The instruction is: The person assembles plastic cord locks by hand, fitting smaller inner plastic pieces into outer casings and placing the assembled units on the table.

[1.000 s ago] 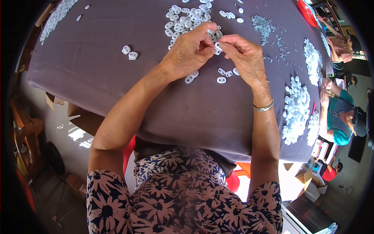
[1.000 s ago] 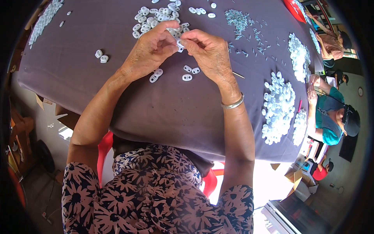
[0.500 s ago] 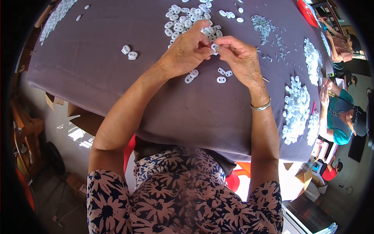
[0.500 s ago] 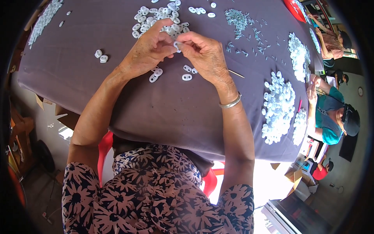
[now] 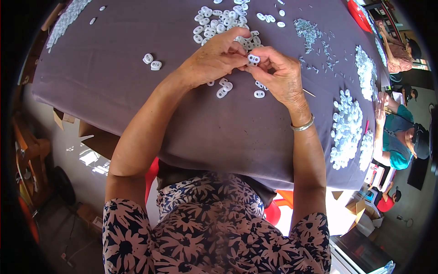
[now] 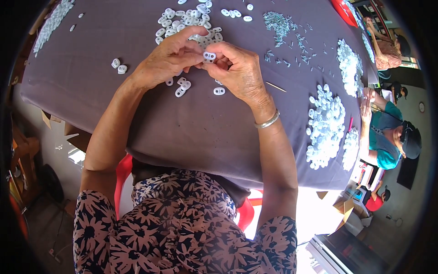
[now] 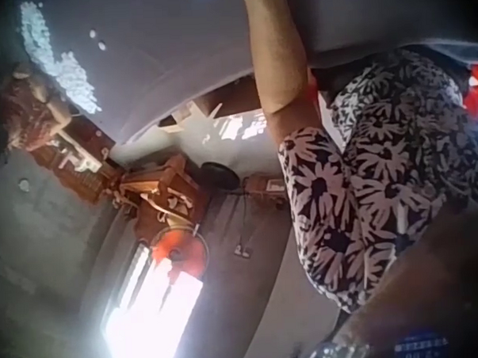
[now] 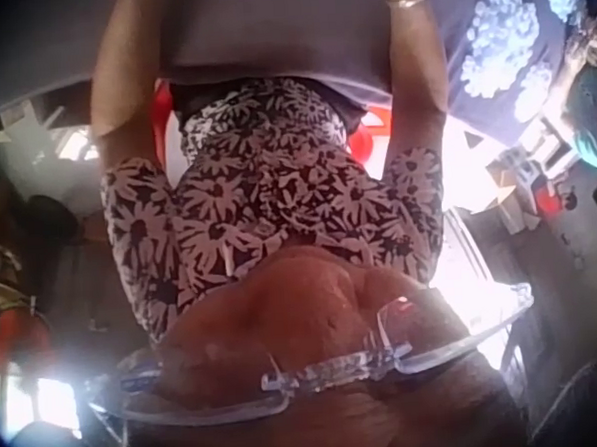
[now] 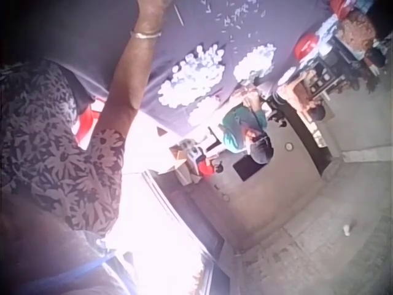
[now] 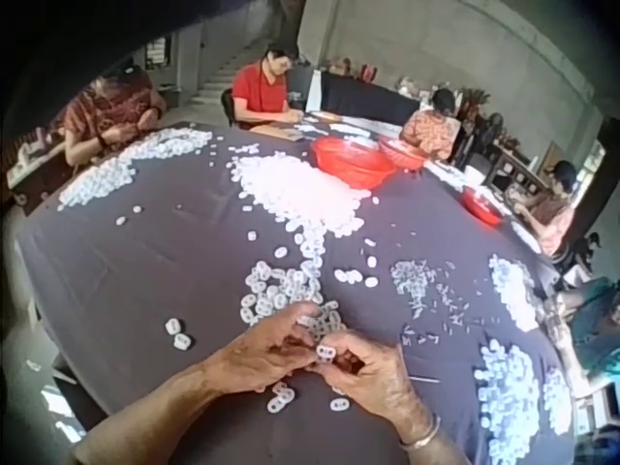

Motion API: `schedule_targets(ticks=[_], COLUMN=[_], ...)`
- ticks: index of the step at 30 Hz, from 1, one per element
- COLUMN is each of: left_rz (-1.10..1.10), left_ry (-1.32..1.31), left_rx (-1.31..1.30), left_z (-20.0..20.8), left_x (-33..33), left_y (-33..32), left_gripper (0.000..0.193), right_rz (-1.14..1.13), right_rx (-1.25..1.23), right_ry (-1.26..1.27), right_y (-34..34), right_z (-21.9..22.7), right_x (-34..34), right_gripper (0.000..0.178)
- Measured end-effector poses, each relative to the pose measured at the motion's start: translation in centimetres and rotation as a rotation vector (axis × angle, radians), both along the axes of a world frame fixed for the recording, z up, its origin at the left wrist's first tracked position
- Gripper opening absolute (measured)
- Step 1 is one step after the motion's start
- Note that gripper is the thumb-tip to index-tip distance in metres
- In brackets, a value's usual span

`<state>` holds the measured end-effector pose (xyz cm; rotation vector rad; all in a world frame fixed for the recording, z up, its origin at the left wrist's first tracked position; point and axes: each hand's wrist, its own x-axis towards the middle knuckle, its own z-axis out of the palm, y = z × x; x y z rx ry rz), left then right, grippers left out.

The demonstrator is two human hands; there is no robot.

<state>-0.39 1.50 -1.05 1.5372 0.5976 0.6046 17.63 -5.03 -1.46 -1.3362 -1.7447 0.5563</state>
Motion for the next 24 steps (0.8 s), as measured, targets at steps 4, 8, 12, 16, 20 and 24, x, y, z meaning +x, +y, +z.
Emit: schedule_targets(ticks=[4, 8, 12, 16, 20, 24], left_rz=[0.011, -0.007, 0.055, 0.102, 0.11, 0.053], left_ry=[-0.017, -0.048, -0.053, -0.071, -0.094, -0.053], left_rx=[-0.049, 0.028, 0.004, -0.058, -0.051, 0.028], left_z=[-0.1, -0.4, -0.5, -0.2, -0.4, 0.0], left_x=[0.0, 0.4, 0.7, 0.7, 0.8, 0.9], left_y=[0.2, 0.2, -0.4, -0.8, -0.8, -1.0], left_gripper=[0.044, 0.042, 0.042, 0.042, 0.043, 0.042], right_rz=[0.01, 0.001, -0.015, -0.033, 0.017, 0.042], right_rx=[0.081, 0.141, 0.125, 0.15, 0.177, 0.253], right_ry=[-0.029, -0.052, -0.052, -0.147, -0.341, -0.573], right_y=[0.0, 0.0, -0.2, -0.4, -0.3, -0.2], right_z=[0.5, 0.8, 0.5, 1.1, 1.6, 1.2], right_x=[-0.2, -0.4, -0.7, -0.8, -0.3, -0.1], right_gripper=[0.025, 0.026, 0.027, 0.032, 0.034, 0.031])
